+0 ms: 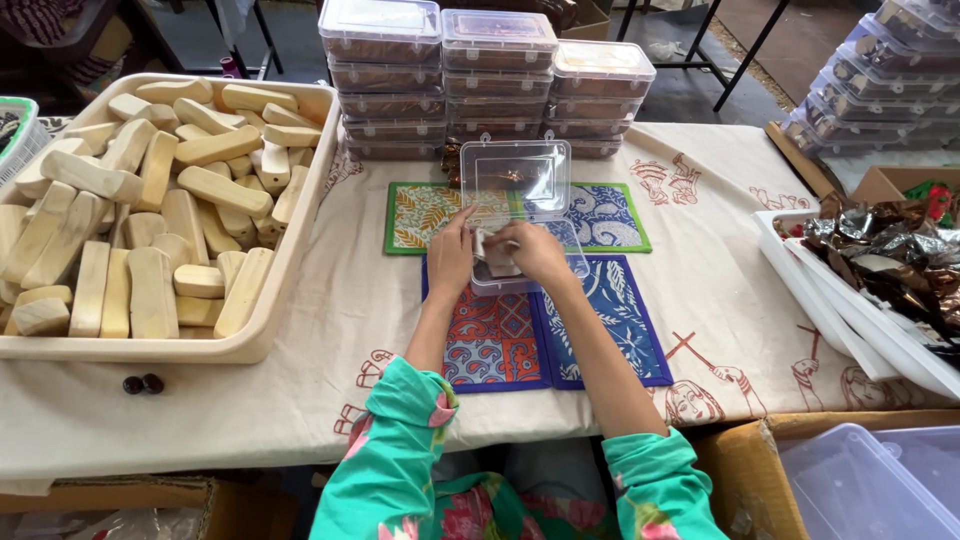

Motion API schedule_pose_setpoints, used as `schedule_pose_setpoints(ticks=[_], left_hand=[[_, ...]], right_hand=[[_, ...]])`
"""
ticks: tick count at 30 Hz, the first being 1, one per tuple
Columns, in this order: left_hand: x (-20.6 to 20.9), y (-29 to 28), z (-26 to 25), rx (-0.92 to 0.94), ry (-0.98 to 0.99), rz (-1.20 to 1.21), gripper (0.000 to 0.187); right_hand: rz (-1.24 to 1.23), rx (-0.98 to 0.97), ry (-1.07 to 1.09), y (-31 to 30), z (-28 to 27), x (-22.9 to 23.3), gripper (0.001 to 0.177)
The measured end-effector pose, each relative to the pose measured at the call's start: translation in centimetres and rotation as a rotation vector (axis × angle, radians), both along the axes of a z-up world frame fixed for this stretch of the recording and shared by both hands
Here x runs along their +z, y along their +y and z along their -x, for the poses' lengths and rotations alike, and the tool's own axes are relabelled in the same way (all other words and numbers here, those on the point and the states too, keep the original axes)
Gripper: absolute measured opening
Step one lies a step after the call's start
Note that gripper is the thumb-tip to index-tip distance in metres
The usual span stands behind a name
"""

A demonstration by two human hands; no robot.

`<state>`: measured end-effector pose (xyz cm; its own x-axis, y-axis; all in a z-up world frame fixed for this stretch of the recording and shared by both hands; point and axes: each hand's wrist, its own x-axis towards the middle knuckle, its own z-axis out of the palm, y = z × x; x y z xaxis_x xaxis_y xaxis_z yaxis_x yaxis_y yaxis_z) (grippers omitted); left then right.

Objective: The person wraps rectangular wooden blocks in foil and places them into clear plastic containers. They also wipe the wooden blocks with a white cloth before wrapping them.

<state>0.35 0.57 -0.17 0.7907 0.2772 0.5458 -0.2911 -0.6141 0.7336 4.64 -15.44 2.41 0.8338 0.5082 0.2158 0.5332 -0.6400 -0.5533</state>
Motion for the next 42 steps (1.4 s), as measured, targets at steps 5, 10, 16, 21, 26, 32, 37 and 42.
schedule_pose_setpoints(ticks=[5, 10, 16, 21, 26, 32, 37, 42], left_hand=[[0.5, 0.1, 0.2, -0.005, 0.206, 0.074, 0.039], [-0.5, 0.1, -0.5, -0.001, 0.108, 0.058, 0.041], [0.0, -0.4, -0.2, 0.052, 0.096, -0.022, 0.040], [1.6, -0.3, 0.6, 0.041, 0.205, 0.017, 0.046], [0.4, 0.3, 0.0, -0.006, 0.168, 0.039, 0.041], [1.6, 0.2, -0.2, 0.338, -0.227, -0.281, 0.034], [3.1, -1.0, 0.6, -0.028, -0.241, -0.225, 0.061], [5.1, 1.2, 2.3, 0.465, -0.311, 0.024, 0.026]], right_hand=[[0.203, -0.354, -0.035, -3.0, -1.7, -0.5, 0.027], [0.306, -0.332, -0.220, -4.6, -2.3, -0.4, 0.011], [0.163, -0.027, 0.306, -4.0, -1.5, 1.3, 0.016], [-0.172, 0.355, 0.498, -1.5, -2.3, -1.9, 0.027], [-0.518, 0.255, 0.708, -1.8, -1.4, -0.4, 0.026], [-1.185, 0.128, 0.930, -2.6, -1.2, 0.3, 0.031], [-1.187, 0.164, 0.927, -2.5, -2.1, -0.9, 0.030], [-0.901, -0.072, 0.340, -2.8, 1.0, 3.2, 0.023]])
